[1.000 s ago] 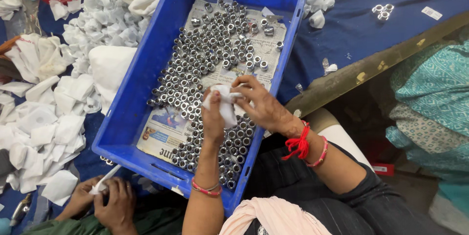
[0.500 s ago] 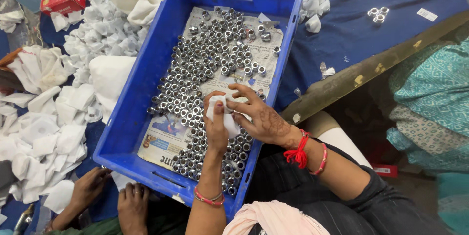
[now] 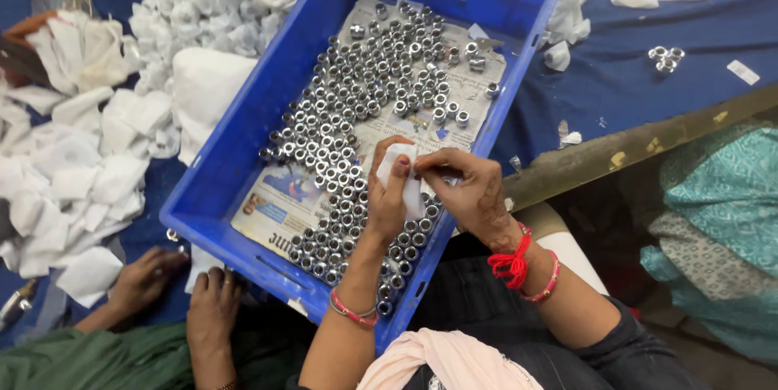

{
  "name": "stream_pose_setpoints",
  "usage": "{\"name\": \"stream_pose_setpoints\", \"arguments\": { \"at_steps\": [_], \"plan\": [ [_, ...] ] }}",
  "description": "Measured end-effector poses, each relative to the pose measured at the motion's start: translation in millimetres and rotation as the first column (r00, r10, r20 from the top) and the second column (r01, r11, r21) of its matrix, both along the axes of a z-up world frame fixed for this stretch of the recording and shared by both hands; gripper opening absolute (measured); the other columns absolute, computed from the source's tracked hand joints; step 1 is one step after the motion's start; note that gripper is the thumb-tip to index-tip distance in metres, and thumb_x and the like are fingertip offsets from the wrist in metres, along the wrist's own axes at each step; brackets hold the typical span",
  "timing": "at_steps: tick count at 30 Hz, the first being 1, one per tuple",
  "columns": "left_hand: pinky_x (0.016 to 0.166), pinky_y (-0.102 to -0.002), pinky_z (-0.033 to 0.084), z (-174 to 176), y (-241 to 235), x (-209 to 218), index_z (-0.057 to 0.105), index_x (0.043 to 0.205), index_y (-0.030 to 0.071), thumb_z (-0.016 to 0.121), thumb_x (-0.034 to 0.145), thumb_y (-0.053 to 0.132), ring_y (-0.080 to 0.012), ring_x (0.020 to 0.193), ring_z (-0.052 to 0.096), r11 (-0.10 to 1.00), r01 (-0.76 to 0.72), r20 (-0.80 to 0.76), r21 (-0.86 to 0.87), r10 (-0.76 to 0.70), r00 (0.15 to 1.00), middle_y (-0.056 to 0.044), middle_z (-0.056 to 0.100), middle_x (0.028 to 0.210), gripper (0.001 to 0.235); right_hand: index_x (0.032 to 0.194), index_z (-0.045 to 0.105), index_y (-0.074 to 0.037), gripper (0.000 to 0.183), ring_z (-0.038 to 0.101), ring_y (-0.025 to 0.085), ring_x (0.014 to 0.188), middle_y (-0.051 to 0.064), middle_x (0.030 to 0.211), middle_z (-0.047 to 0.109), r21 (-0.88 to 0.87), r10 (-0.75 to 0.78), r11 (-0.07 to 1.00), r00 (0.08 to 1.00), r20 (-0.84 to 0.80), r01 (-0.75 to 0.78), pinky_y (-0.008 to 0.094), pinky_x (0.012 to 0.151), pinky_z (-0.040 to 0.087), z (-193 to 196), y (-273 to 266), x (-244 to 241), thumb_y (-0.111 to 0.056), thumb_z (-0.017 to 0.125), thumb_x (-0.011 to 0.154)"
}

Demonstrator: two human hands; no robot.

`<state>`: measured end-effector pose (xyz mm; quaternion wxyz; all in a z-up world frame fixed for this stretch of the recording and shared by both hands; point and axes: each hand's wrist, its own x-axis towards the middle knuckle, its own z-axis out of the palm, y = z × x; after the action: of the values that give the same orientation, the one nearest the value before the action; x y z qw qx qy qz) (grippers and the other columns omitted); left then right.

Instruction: The person wraps small metal components in pieces of white tissue paper. They select metal parts from a blue bin, place each one on a sheet of tissue paper, and fold the paper around the object.

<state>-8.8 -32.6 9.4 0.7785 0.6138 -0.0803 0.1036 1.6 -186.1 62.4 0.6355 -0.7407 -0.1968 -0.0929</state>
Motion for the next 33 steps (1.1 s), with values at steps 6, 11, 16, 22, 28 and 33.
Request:
{"name": "stream_pose_setpoints", "arguments": {
  "at_steps": [6, 11, 16, 22, 28, 33],
  "plan": [
    [0.069, -0.025, 0.047, 4, 1, 1, 0.055, 0.125, 0.007, 0.055, 0.107, 0.029, -0.0095, 0.081, 0.055, 0.998, 0.040, -0.086, -0.049, -0.044, 0.995, -0.003, 0.060, 0.098, 0.029, 0.089, 0.067, -0.002, 0.016, 0.070, 0.015, 0.082, 0.006, 0.096, 0.063, -0.174, -0.058, 0.983, 0.998, -0.010, 0.056, 0.026, 0.071, 0.061, 13, 6, 16, 0.000, 0.080, 0.079],
    [0.074, -0.029, 0.052, 5, 0, -4, 0.052, 0.132, 0.007, 0.054, 0.106, 0.031, -0.0143, 0.085, 0.063, 0.969, -0.052, -0.117, 0.241, 0.082, 0.990, -0.008, 0.067, 0.099, 0.035, 0.115, 0.063, -0.006, 0.037, 0.064, 0.017, 0.105, 0.009, 0.114, 0.058, -0.202, 0.030, 0.979, 0.999, 0.013, -0.027, 0.027, 0.080, 0.061, 6, 11, 30, 0.001, 0.072, 0.080],
    [0.099, -0.043, 0.050, 11, 0, -1, 0.036, 0.152, -0.001, 0.056, 0.111, 0.023, -0.0335, 0.120, 0.061, 0.837, -0.281, 0.289, 0.469, 0.155, 0.945, -0.025, 0.058, 0.135, 0.051, 0.142, 0.057, -0.008, 0.044, 0.063, 0.019, 0.118, 0.009, 0.126, 0.068, -0.034, 0.298, 0.952, 0.948, -0.108, -0.303, 0.031, 0.102, 0.050, -26, 15, 25, 0.003, 0.044, 0.101],
    [0.072, -0.031, 0.054, 13, 8, 3, 0.047, 0.141, 0.007, 0.054, 0.103, 0.020, -0.0186, 0.086, 0.064, 0.962, -0.058, -0.081, -0.265, 0.037, 0.996, -0.009, 0.064, 0.098, 0.041, 0.135, 0.058, -0.007, 0.035, 0.068, 0.018, 0.100, 0.009, 0.122, 0.066, 0.532, 0.476, 0.827, 0.731, -0.490, -0.183, 0.029, 0.077, 0.058, -42, -11, 30, -0.003, 0.046, 0.103],
    [0.052, -0.027, 0.043, 0, 47, 16, 0.056, 0.110, 0.011, 0.052, 0.104, 0.031, -0.0123, 0.063, 0.054, 0.694, -0.266, -0.229, -0.669, 0.149, 0.962, -0.001, 0.056, 0.076, 0.022, 0.123, 0.071, -0.018, 0.038, 0.074, 0.015, 0.067, 0.006, 0.080, 0.077, -0.617, 0.345, 0.393, 0.731, -0.588, -0.682, 0.031, 0.068, 0.059, -7, 11, 74, -0.026, 0.047, 0.094],
    [0.049, -0.029, 0.043, -6, 67, 25, 0.053, 0.098, 0.014, 0.054, 0.104, 0.036, -0.0144, 0.060, 0.055, 0.560, -0.411, -0.308, -0.720, 0.273, 0.911, -0.002, 0.056, 0.073, 0.023, 0.138, 0.051, -0.008, 0.042, 0.072, 0.020, 0.099, 0.012, 0.114, 0.064, -0.103, 0.452, 0.872, 0.867, -0.209, -0.479, 0.036, 0.087, 0.063, 81, 76, 135, -0.026, 0.059, 0.100]
  ]
}}
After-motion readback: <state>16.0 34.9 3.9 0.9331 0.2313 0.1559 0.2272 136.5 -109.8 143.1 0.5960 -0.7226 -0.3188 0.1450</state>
